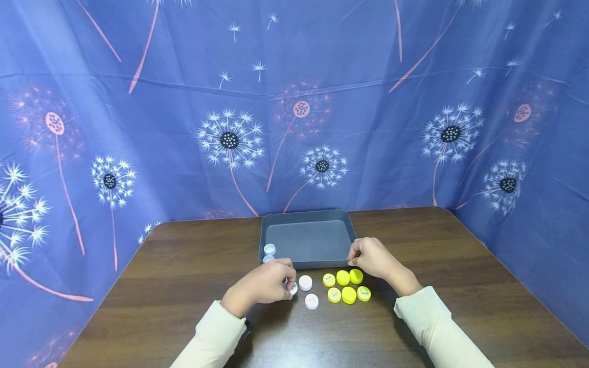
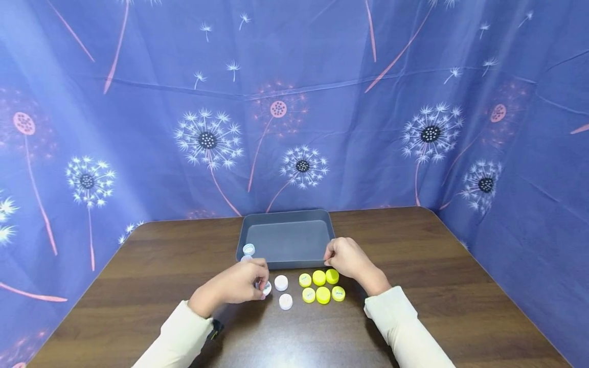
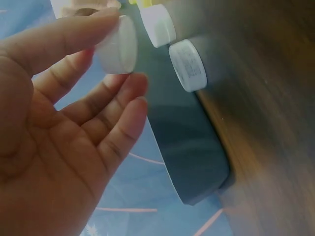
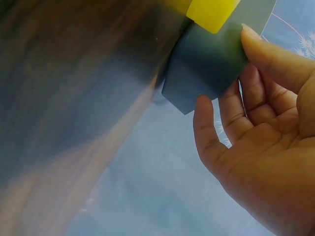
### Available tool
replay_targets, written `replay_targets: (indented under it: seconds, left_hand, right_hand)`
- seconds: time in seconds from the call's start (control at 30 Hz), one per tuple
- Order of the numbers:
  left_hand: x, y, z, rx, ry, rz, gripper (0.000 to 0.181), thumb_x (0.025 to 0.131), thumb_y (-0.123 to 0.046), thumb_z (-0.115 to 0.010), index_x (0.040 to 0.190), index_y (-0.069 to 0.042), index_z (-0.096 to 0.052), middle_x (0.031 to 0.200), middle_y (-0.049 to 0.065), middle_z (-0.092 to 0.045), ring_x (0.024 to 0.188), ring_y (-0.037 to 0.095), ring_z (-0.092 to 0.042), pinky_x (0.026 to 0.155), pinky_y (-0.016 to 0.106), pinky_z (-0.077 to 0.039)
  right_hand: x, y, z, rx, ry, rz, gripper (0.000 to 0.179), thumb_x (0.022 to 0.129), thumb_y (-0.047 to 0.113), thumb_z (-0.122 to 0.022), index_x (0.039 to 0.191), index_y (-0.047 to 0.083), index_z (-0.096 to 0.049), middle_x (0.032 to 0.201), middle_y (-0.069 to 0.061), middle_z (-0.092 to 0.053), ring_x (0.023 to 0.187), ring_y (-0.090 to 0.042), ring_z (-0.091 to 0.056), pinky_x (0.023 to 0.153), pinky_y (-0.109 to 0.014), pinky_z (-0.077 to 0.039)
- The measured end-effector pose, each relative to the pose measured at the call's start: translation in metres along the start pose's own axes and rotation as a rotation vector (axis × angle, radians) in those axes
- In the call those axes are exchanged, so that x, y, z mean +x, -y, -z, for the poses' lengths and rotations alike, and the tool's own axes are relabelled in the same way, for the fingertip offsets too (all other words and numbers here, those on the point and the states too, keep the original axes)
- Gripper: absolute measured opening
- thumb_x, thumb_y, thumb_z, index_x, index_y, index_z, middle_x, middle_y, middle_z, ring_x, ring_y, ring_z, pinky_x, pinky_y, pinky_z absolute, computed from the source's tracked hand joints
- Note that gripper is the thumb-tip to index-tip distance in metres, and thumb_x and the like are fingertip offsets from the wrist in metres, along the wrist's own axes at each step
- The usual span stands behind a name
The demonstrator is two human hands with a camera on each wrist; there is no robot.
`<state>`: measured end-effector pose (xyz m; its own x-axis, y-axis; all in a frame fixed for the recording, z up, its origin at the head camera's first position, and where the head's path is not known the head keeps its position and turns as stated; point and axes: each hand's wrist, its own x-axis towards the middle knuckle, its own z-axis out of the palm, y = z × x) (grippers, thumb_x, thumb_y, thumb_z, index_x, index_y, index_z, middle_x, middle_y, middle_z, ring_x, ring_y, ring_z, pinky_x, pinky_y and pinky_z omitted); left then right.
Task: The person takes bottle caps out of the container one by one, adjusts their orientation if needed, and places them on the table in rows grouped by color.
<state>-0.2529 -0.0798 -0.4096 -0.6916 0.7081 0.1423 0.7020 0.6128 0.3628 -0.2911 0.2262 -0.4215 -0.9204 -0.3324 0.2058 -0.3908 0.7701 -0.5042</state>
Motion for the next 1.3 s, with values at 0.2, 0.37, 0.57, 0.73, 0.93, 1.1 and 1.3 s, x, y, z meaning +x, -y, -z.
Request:
replay_targets:
  seconds: [0.2,0.37,0.57,0.73,0.93,1.1,1.3]
  left_hand:
    - [-0.001,-0.009,-0.001,0.083,0.066,0.010,0.039,0.066,-0.008,-0.086,0.061,-0.021,-0.049,0.072,-0.013,-0.043,0.067,0.001,-0.042,0.060,0.017,-0.040]
    - [-0.004,-0.015,-0.004,0.136,0.112,0.043,0.042,0.064,-0.008,-0.090,0.062,-0.022,-0.050,0.072,-0.013,-0.045,0.068,0.002,-0.043,0.062,0.019,-0.041]
    - [-0.004,-0.019,-0.004,0.150,0.139,0.045,0.034,0.067,-0.006,-0.088,0.062,-0.021,-0.058,0.074,-0.011,-0.054,0.070,0.003,-0.046,0.065,0.021,-0.045]
    - [-0.003,-0.019,-0.004,0.165,0.133,0.039,0.029,0.068,-0.006,-0.086,0.064,-0.021,-0.061,0.074,-0.010,-0.057,0.069,0.003,-0.046,0.064,0.020,-0.044]
    - [-0.003,-0.018,-0.004,0.177,0.129,0.041,0.028,0.068,-0.007,-0.085,0.063,-0.021,-0.061,0.074,-0.008,-0.058,0.067,0.003,-0.045,0.063,0.021,-0.043]
    - [-0.004,-0.019,-0.003,0.174,0.136,0.057,0.028,0.068,-0.007,-0.085,0.065,-0.021,-0.061,0.074,-0.008,-0.057,0.068,0.004,-0.045,0.062,0.022,-0.043]
    - [-0.005,-0.020,-0.003,0.168,0.144,0.059,0.029,0.068,-0.012,-0.088,0.067,-0.021,-0.061,0.074,-0.009,-0.055,0.067,0.003,-0.044,0.060,0.021,-0.041]
  right_hand:
    - [0.000,0.000,0.000,-0.008,-0.007,-0.004,0.019,0.078,-0.002,-0.077,0.070,0.014,-0.071,0.074,0.009,-0.062,0.068,-0.008,-0.055,0.063,-0.029,-0.047]
    - [0.000,0.001,0.000,-0.002,0.003,-0.021,0.020,0.079,-0.002,-0.076,0.070,0.014,-0.071,0.074,0.008,-0.062,0.068,-0.008,-0.055,0.063,-0.029,-0.047]
    - [0.000,0.001,0.000,-0.002,0.002,-0.016,0.020,0.079,-0.002,-0.077,0.070,0.015,-0.071,0.074,0.008,-0.063,0.069,-0.008,-0.055,0.063,-0.029,-0.047]
    - [0.000,0.000,0.000,-0.005,-0.001,-0.010,0.019,0.078,-0.002,-0.077,0.070,0.014,-0.071,0.074,0.007,-0.063,0.068,-0.008,-0.055,0.062,-0.029,-0.047]
    - [0.001,0.000,0.000,-0.002,-0.004,0.000,0.018,0.078,-0.003,-0.077,0.071,0.013,-0.071,0.074,0.007,-0.063,0.068,-0.008,-0.055,0.062,-0.028,-0.047]
    - [0.001,-0.001,-0.001,-0.005,-0.007,0.011,0.019,0.078,-0.002,-0.077,0.071,0.014,-0.071,0.074,0.008,-0.063,0.068,-0.008,-0.054,0.061,-0.027,-0.047]
    - [0.000,-0.001,0.000,0.006,-0.002,-0.004,0.020,0.079,-0.003,-0.076,0.070,0.014,-0.071,0.074,0.008,-0.063,0.068,-0.008,-0.055,0.062,-0.028,-0.047]
